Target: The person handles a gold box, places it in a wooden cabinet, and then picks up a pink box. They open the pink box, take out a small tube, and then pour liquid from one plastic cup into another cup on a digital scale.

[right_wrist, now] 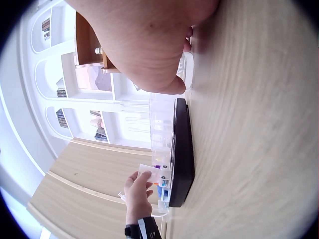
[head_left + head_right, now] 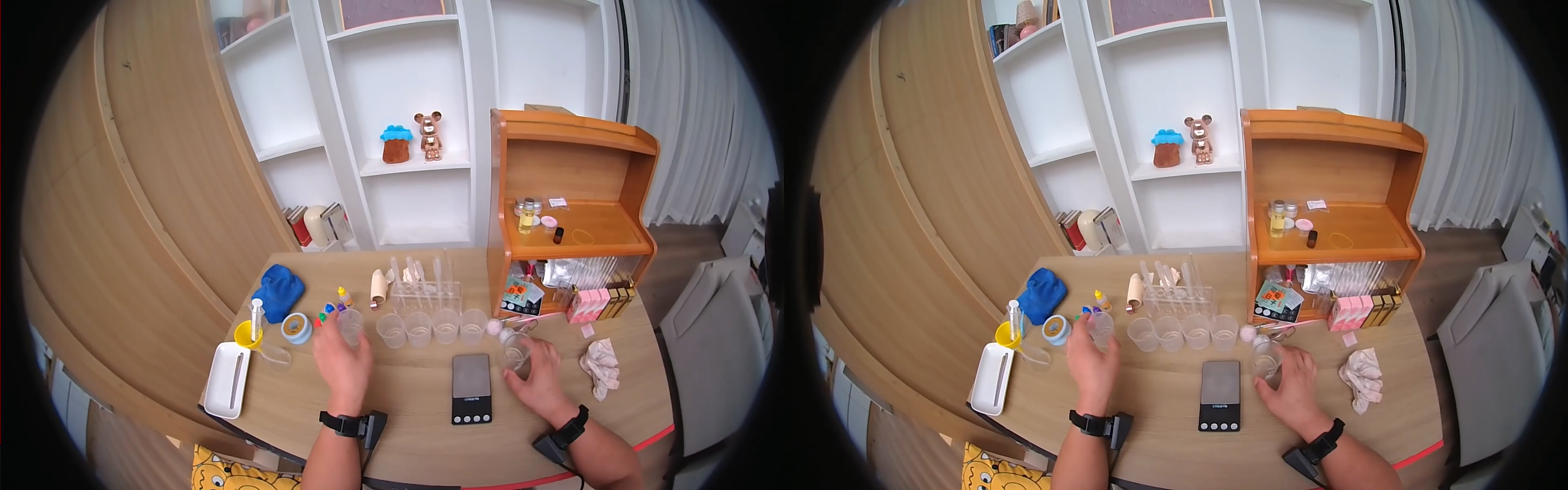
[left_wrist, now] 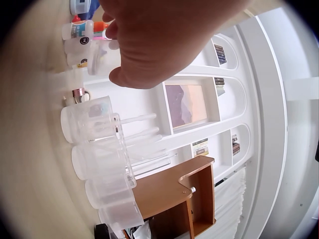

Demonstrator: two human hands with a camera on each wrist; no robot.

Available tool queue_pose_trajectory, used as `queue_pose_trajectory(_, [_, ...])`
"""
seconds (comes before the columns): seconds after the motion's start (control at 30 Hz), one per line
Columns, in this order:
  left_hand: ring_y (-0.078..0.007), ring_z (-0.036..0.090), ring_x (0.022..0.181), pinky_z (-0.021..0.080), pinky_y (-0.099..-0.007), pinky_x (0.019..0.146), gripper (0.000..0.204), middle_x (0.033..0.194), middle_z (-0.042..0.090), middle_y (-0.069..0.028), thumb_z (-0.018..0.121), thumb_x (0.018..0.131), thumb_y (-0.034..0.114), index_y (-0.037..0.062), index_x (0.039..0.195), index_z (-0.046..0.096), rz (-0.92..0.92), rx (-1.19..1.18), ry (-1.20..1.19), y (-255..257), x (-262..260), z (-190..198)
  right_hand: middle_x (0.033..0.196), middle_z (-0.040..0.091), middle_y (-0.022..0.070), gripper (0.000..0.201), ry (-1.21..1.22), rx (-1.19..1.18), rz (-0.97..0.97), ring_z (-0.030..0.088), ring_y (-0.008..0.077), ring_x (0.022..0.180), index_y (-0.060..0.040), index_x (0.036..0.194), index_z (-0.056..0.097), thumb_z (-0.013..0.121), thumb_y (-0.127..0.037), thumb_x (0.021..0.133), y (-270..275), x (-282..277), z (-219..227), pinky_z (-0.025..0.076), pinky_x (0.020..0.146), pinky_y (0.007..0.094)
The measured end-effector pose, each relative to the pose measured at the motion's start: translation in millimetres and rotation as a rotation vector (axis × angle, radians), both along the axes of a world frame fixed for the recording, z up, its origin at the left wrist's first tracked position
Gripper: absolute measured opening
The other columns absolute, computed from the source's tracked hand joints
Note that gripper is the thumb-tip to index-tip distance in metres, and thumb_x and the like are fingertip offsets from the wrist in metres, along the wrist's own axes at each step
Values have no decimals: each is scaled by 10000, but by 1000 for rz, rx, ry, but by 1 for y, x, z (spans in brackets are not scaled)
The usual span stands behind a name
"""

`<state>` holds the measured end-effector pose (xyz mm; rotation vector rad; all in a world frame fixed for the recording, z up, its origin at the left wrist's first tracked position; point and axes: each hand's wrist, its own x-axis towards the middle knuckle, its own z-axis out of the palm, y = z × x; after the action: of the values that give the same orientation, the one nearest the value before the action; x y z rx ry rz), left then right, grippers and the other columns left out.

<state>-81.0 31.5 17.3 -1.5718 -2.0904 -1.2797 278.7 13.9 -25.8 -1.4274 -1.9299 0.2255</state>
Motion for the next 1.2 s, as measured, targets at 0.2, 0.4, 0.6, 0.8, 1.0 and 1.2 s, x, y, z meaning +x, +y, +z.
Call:
queue_pose_trajectory(0.2, [-422,668,1167,539,-529,965,620,1318,700,-219,832,856,164,31,1408,582,-46,-206,-29,3,1,-8,1332,618,186,694,-24,-2,-11,517,403,1321,-22,1407,558,842,-259,820,-1,1,0,374,1137,528])
queue_pose_trajectory(0.4, [-413,692,1196,586,-502,920,666,1347,681,-244,827,875,168,14,1447,524,-121,-330,-225,7,1,-23,1329,615,185,680,-14,-16,-11,513,404,1323,-22,1400,560,838,-254,824,-2,0,3,374,1136,526])
queue_pose_trajectory(0.6, [-355,699,1032,588,-409,825,752,1437,608,-279,800,885,72,-29,1536,438,-193,-266,-355,7,5,-22,1332,611,188,670,-16,-16,-7,511,404,1326,-34,1387,564,841,-246,815,-3,-1,4,372,1135,527])
queue_pose_trajectory(0.8, [-351,683,1018,588,-397,795,766,1486,534,-271,788,883,29,-57,1545,414,-235,-171,-343,10,2,-29,1340,608,187,671,-18,-11,-6,509,405,1332,-36,1388,563,838,-241,812,-3,0,2,371,1136,530])
queue_pose_trajectory(1.0, [-411,664,1133,604,-445,817,616,1479,515,-258,771,890,32,18,1444,502,-162,-133,-175,4,10,-15,1345,607,194,680,-25,-10,-11,509,408,1333,-27,1394,560,836,-246,813,-3,0,1,371,1138,531])
queue_pose_trajectory(1.2, [-425,655,1210,608,-480,868,466,1480,531,-204,774,892,52,55,1312,573,-163,-267,-199,3,8,-12,1350,606,196,676,-26,-18,-9,508,410,1334,-26,1392,558,835,-241,813,-2,-1,3,369,1142,532])
